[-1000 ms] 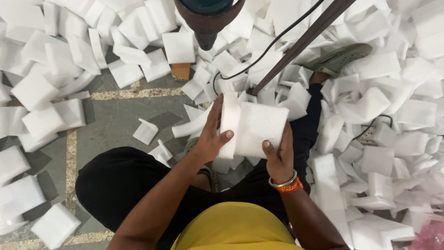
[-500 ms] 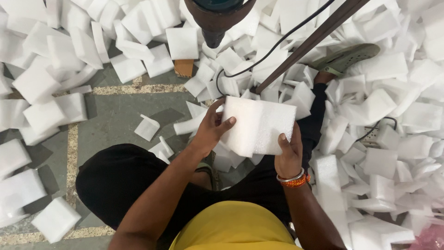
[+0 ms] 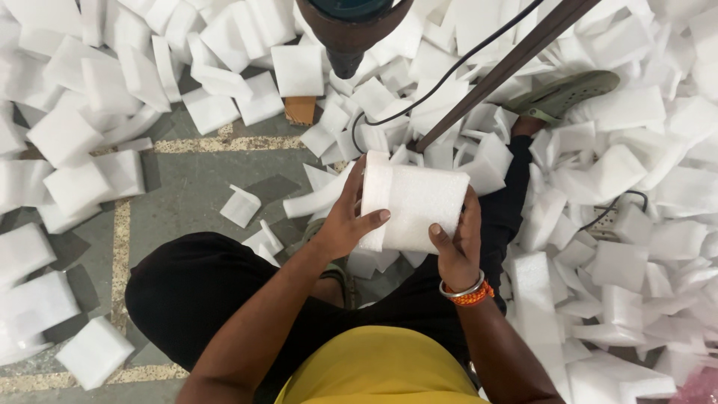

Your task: The person sits on the floor and repeatedly picks up white foam blocks, holding them under a stationary heat gun to warm them. The person rotates the foam to expose different sides to the heat and then places the blocks back onto the floor.

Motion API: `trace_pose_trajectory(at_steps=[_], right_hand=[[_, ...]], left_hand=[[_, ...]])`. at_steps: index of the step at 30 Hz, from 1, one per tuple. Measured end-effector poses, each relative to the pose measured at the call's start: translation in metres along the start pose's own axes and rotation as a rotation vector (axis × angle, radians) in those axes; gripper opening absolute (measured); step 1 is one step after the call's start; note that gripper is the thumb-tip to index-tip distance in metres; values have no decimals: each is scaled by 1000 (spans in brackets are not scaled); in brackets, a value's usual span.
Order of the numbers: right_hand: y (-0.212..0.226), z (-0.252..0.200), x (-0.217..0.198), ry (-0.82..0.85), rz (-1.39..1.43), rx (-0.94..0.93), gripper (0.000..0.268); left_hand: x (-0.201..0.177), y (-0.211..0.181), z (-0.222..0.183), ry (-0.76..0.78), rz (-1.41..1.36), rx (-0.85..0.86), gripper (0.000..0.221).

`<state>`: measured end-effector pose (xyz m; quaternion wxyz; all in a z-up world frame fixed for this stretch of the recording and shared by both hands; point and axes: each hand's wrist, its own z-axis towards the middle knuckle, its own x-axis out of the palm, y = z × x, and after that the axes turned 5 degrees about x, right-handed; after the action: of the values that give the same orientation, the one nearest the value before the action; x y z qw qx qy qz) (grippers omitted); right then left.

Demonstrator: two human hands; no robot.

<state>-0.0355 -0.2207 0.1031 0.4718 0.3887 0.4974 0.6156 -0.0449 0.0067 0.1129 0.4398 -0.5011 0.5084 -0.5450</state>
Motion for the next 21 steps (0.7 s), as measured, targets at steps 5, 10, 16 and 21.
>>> trace_pose_trajectory(at_steps=[5,10,16,21], right_hand=[[-4,0,1,-20,-43,-83,78],[-6,7,5,-45,-102,-62,71],[-3,50,21,-17,278,296,67],[-1,84,36,69,382,370,61]], left_hand=[[-1,-6,-2,-1,-2,6,111],[-3,1,-2,-5,-19,48,109],[-12,14,7,-157,-270,33,84],[-28,14,19,-227,-432,45,74]])
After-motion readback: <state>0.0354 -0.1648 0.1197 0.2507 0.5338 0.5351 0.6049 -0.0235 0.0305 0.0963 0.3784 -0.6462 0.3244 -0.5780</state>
